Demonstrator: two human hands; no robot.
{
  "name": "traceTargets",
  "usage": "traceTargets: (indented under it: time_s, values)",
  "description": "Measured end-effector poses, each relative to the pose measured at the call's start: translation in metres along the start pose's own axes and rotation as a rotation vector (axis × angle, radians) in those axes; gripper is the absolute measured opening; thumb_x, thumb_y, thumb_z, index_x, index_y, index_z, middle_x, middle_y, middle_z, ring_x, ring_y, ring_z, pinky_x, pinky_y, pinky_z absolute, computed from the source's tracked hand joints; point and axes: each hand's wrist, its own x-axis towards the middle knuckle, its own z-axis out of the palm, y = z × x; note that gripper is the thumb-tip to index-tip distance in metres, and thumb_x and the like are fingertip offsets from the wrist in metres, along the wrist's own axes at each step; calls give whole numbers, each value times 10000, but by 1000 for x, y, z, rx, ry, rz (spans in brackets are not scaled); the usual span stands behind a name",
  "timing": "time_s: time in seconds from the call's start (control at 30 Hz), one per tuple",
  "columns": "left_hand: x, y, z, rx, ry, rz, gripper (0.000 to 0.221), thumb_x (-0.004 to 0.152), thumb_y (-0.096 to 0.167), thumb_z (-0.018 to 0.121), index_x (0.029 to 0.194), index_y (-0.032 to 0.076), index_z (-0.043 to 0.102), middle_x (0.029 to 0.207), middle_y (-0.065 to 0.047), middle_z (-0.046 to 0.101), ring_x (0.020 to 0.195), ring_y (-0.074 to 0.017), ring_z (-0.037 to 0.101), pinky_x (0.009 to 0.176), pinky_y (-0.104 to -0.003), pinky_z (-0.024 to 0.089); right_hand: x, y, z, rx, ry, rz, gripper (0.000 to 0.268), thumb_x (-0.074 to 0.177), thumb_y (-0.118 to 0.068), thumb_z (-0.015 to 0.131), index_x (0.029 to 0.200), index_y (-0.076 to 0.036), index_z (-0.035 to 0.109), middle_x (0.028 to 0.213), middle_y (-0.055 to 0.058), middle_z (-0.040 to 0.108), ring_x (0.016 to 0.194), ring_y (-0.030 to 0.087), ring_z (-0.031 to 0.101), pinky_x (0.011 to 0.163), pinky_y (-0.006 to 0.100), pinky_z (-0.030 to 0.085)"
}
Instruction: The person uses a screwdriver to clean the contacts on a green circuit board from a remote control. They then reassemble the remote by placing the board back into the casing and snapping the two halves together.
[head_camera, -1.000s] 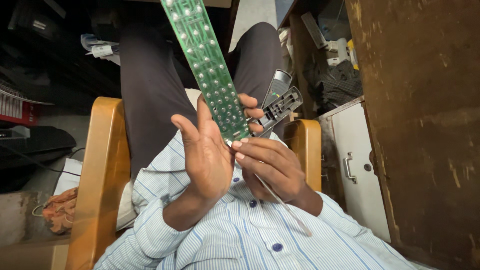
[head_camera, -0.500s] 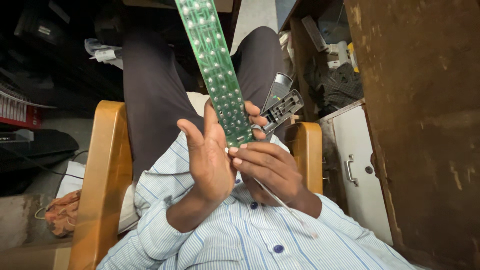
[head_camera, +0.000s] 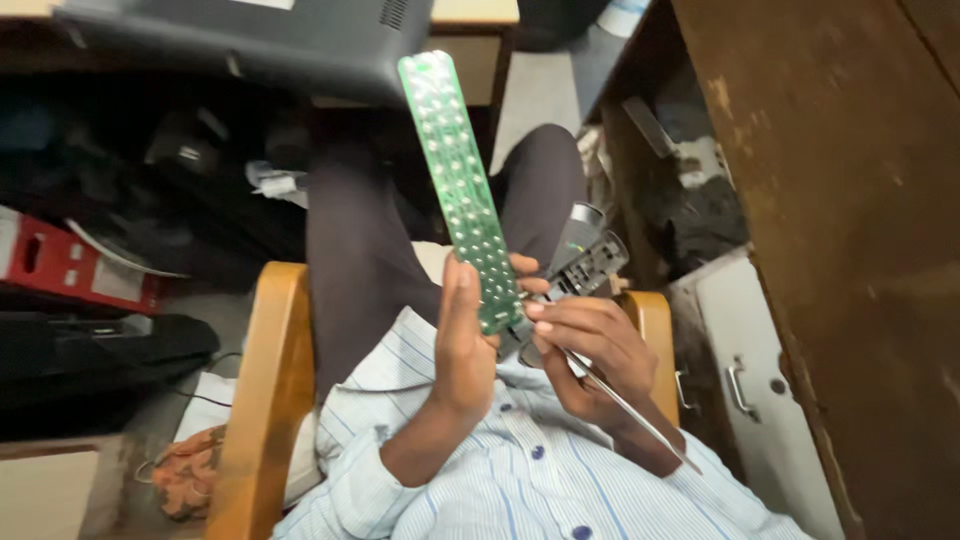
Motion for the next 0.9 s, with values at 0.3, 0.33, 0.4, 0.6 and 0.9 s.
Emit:
traceTargets:
  time_s: [0.3,0.33,0.4,0.6,0.9]
  values:
    - [0,-4,-7,118,-144,42,648,1129,561,200,1369,22,467,1197,-120,594,1086,-176,607,978,-309,505,17,-1,12,-160,-65,-112,210,787,63,787,977,-3,729,1090,102,752,1061,273,716,897,365,565]
    - [-1,-4,-6,142,-157,39,659,1120,566,204,1384,20,460,1196,-118,594,1094,-170,604,992,-301,501,18,-2,11,-183,-51,-99,210,799,64,783,989,-5,728,1087,96,752,1059,269,720,907,371,560]
    - [0,-2,-4,256,-183,74,679,1110,577,206,1429,15,414,1244,-117,576,1143,-163,575,1015,-295,472,20,-1,8,-224,-18,-78,209,823,66,775,1012,-9,725,1082,86,754,1054,260,726,927,384,550]
    - [1,1,-4,472,-183,-149,718,1059,569,202,1440,50,520,1043,-90,615,864,-138,560,758,-280,497,21,7,1,-305,115,43,260,815,40,781,1048,-43,701,1118,85,744,1050,262,702,976,411,516]
    - [8,-5,-12,337,-145,-37,678,1086,570,208,1353,33,524,1049,-72,630,911,-122,591,802,-257,501,12,0,10,5,-160,-10,305,670,62,772,951,-35,703,1008,110,738,1048,295,698,980,455,516]
